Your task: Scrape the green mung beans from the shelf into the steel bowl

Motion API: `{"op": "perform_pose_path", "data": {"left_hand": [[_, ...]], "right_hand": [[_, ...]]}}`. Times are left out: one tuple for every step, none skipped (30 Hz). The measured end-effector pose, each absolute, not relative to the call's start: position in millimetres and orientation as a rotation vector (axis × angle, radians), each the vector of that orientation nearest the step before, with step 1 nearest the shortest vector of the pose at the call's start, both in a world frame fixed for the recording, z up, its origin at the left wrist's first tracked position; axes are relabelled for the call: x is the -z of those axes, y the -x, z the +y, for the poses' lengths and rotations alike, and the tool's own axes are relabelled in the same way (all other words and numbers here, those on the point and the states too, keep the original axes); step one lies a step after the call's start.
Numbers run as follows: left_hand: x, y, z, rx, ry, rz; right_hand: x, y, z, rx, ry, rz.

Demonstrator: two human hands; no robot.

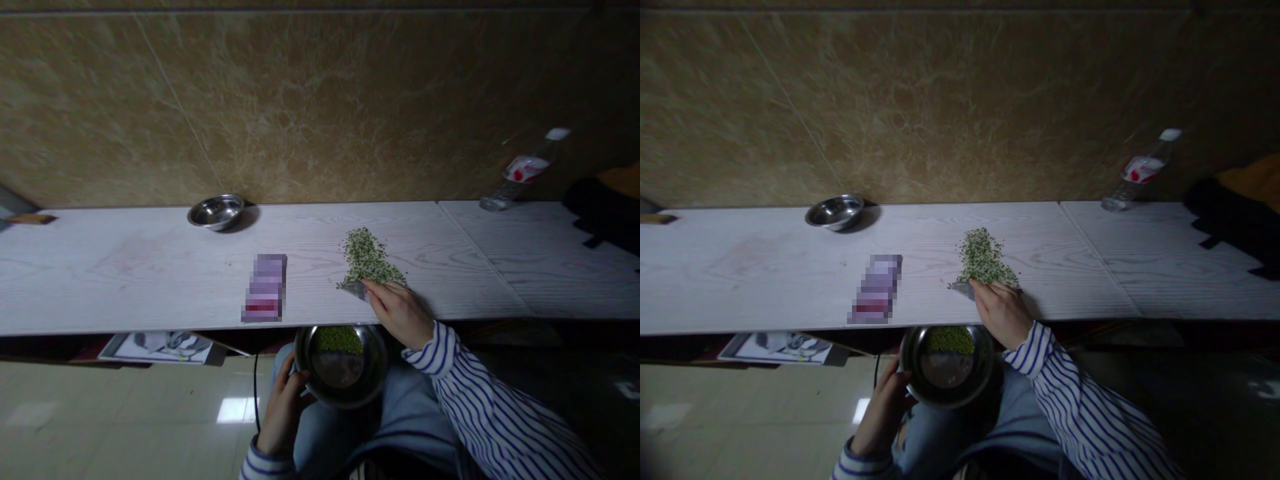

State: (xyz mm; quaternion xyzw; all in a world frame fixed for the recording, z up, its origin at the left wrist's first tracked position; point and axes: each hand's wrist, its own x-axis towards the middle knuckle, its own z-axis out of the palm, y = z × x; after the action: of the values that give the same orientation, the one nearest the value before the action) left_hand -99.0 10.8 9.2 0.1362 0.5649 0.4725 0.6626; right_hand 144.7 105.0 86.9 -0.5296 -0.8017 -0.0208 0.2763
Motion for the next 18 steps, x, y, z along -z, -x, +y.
{"op": "perform_pose_path", "data": {"left_hand": [[-9, 99, 11, -1.061, -0.311, 1.271], [-10, 98, 11, -1.05, -0.315, 1.269], [-10, 98, 12, -1.038, -0.32, 1.273], [-11, 98, 12, -1.03, -0.326, 1.278], [-11, 98, 12, -1.028, -0.332, 1.283], [-11, 97, 12, -1.032, -0.337, 1.287], [-11, 97, 13, -1.036, -0.341, 1.288], [-11, 97, 13, -1.039, -0.343, 1.283], [-10, 96, 13, -1.042, -0.342, 1.279], [-9, 96, 13, -1.044, -0.338, 1.276], [-9, 95, 13, -1.046, -0.331, 1.275], [-8, 95, 12, -1.044, -0.323, 1.274], [-7, 95, 12, -1.042, -0.317, 1.275], [-7, 94, 12, -1.039, -0.313, 1.275], [-8, 94, 12, -1.038, -0.312, 1.271], [-8, 94, 12, -1.038, -0.315, 1.265], [-9, 94, 12, -1.042, -0.319, 1.259], [-10, 94, 12, -1.046, -0.323, 1.254]], "right_hand": [[-87, -147, 106, 0.059, 1.425, -2.153], [-88, -148, 108, 0.061, 1.423, -2.154], [-88, -150, 108, 0.058, 1.42, -2.156], [-89, -151, 109, 0.056, 1.415, -2.153], [-89, -152, 109, 0.056, 1.408, -2.144], [-90, -153, 109, 0.062, 1.401, -2.128], [-90, -154, 110, 0.076, 1.397, -2.108], [-90, -155, 110, 0.096, 1.399, -2.087], [-90, -156, 110, 0.117, 1.403, -2.072], [-90, -156, 111, 0.137, 1.408, -2.066], [-89, -155, 112, 0.154, 1.412, -2.069], [-89, -154, 112, 0.169, 1.414, -2.08], [-89, -152, 113, 0.181, 1.413, -2.094], [-90, -149, 113, 0.192, 1.408, -2.11], [-90, -146, 113, 0.203, 1.404, -2.126], [-91, -143, 112, 0.215, 1.403, -2.139], [-91, -139, 111, 0.228, 1.401, -2.153], [-92, -136, 110, 0.239, 1.398, -2.168]]}}
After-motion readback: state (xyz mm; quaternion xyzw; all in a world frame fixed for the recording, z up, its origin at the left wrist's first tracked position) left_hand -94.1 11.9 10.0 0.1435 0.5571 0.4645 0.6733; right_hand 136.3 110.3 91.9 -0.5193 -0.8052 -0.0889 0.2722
